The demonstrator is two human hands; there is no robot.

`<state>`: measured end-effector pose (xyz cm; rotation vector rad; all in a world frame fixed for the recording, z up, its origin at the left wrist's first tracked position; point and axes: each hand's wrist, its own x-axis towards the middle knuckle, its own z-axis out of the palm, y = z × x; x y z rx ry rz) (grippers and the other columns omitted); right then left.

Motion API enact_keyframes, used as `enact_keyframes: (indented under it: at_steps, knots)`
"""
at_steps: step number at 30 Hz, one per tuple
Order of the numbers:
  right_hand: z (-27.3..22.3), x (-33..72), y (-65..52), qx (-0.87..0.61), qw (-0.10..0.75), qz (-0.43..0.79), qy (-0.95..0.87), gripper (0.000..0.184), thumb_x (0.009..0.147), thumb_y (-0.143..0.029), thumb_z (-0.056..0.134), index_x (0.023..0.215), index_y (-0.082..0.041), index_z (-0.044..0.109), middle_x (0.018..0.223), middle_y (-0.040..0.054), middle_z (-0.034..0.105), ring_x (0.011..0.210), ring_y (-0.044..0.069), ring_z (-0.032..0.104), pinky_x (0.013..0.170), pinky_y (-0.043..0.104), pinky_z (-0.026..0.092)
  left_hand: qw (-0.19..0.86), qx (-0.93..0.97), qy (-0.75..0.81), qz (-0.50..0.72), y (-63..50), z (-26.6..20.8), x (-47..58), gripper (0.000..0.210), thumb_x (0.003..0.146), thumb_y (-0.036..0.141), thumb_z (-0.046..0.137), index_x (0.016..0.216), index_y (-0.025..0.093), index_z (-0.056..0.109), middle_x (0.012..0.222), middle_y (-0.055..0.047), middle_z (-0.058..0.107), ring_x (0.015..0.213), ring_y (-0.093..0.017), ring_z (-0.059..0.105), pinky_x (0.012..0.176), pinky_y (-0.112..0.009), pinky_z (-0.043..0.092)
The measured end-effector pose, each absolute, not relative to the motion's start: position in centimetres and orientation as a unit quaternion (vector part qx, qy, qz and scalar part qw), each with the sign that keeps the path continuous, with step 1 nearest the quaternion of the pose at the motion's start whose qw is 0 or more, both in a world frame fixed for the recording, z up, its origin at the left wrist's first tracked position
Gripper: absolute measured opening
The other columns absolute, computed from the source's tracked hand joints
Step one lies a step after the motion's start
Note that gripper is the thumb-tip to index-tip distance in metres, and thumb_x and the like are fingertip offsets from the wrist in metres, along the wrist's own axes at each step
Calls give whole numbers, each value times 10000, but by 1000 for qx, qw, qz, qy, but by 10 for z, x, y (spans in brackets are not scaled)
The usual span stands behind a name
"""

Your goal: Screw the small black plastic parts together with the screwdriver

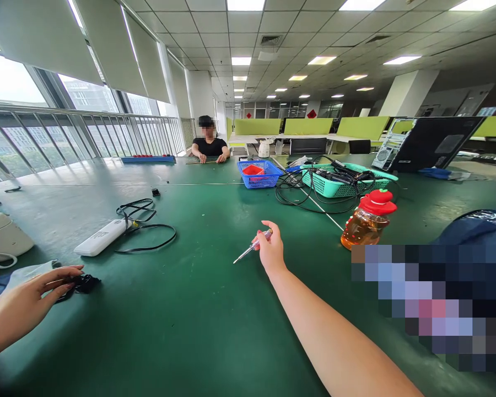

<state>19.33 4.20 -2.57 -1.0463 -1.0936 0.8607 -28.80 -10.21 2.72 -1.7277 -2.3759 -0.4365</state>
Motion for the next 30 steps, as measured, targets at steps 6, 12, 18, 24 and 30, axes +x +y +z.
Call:
enact_keyframes:
  at_steps: [6,12,18,24,30]
  knots:
    - [-21,192,38,-466,637,377,-484,419,767,-418,612,1118,-210,515,618,-53,617,520,136,571,574,306,506,16,-577,-809,-105,-102,39,-272,407,829,538,334,1022,418,671,1132,178,710,851,-177,668,670,-240,468]
    - [-22,191,40,-461,638,385,-481,424,757,-418,613,1114,-211,515,609,-54,611,521,139,571,564,298,501,-20,-602,-789,-120,-97,35,-280,440,793,547,341,1064,470,679,1055,170,739,916,-205,692,798,-301,509]
    - [-26,191,42,-452,638,392,-484,433,764,-423,609,1128,-210,511,610,-50,613,520,140,558,555,298,491,-9,-625,-767,-141,-96,28,-289,374,788,544,372,957,529,706,1076,216,720,979,-214,696,899,-370,523]
    - [-25,190,41,-459,630,390,-490,422,774,-418,604,1130,-212,511,616,-45,620,534,142,554,581,307,495,-30,-661,-734,-150,-97,23,-290,357,775,543,426,948,494,735,1125,171,710,1086,-228,666,1039,-424,463]
    - [-25,189,41,-455,631,395,-489,417,780,-412,600,1132,-207,512,612,-42,619,527,138,550,578,304,490,-8,-672,-732,-112,-102,9,-301,445,830,571,402,1165,450,668,1233,106,680,1190,-268,608,1059,-457,449]
